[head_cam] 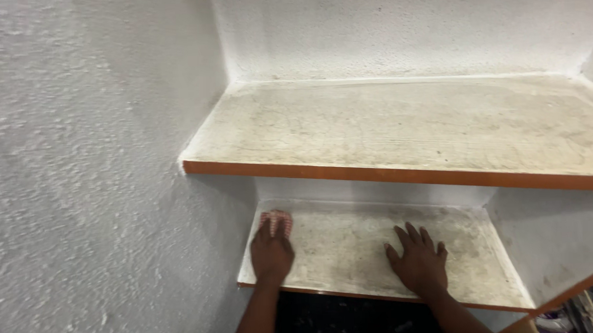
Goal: The person wipes down different levels and corners of a shelving unit using a cloth.
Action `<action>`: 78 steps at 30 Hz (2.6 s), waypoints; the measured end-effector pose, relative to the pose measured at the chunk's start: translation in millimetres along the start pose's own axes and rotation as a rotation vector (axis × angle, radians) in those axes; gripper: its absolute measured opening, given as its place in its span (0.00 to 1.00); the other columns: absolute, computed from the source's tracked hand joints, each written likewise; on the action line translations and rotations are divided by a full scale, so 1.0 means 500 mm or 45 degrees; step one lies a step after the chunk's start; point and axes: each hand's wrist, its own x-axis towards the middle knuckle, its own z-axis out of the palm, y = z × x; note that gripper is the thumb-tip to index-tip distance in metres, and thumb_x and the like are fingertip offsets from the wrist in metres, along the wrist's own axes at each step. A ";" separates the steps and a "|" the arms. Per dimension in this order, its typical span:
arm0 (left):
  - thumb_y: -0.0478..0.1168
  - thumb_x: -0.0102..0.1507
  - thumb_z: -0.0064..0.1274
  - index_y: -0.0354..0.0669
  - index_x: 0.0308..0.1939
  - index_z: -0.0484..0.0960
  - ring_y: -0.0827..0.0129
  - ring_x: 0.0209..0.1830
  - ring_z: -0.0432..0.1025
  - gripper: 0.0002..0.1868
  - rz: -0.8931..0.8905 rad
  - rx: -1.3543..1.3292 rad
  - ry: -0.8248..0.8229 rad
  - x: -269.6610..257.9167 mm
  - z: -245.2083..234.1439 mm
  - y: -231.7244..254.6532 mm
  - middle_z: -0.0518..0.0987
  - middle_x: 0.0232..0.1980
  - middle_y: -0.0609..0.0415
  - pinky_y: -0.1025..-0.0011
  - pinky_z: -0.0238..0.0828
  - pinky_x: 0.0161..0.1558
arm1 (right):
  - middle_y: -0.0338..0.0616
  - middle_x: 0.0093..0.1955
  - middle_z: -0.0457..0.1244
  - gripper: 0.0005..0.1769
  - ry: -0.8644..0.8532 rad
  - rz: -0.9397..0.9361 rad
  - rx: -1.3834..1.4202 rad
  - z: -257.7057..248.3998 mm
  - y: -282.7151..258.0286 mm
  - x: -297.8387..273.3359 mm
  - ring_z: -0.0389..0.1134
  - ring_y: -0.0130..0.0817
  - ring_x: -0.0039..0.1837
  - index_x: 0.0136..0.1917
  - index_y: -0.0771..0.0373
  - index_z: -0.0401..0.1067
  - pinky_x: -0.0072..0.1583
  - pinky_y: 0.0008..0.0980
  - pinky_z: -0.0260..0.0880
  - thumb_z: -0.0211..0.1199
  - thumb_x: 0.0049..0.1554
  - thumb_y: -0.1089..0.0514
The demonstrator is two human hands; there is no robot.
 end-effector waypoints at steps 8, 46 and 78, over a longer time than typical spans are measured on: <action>0.46 0.60 0.50 0.61 0.65 0.79 0.47 0.67 0.62 0.27 -0.275 0.124 -0.342 0.038 -0.003 0.062 0.63 0.74 0.42 0.49 0.62 0.63 | 0.34 0.86 0.40 0.39 -0.053 0.016 -0.008 -0.023 -0.006 -0.007 0.36 0.40 0.86 0.81 0.41 0.51 0.79 0.62 0.36 0.45 0.61 0.28; 0.48 0.66 0.38 0.49 0.74 0.64 0.56 0.80 0.49 0.31 0.243 0.028 -0.578 -0.029 -0.042 0.006 0.58 0.79 0.46 0.56 0.40 0.77 | 0.48 0.68 0.64 0.25 0.518 -0.251 0.316 0.022 0.011 -0.025 0.63 0.47 0.70 0.63 0.58 0.72 0.67 0.50 0.63 0.62 0.57 0.45; 0.46 0.69 0.37 0.39 0.71 0.69 0.53 0.75 0.62 0.28 0.046 -0.366 -0.374 -0.032 -0.057 0.000 0.72 0.71 0.42 0.56 0.48 0.77 | 0.58 0.84 0.43 0.32 0.235 -0.718 0.450 0.070 -0.376 -0.056 0.43 0.57 0.83 0.78 0.54 0.61 0.79 0.57 0.40 0.55 0.61 0.52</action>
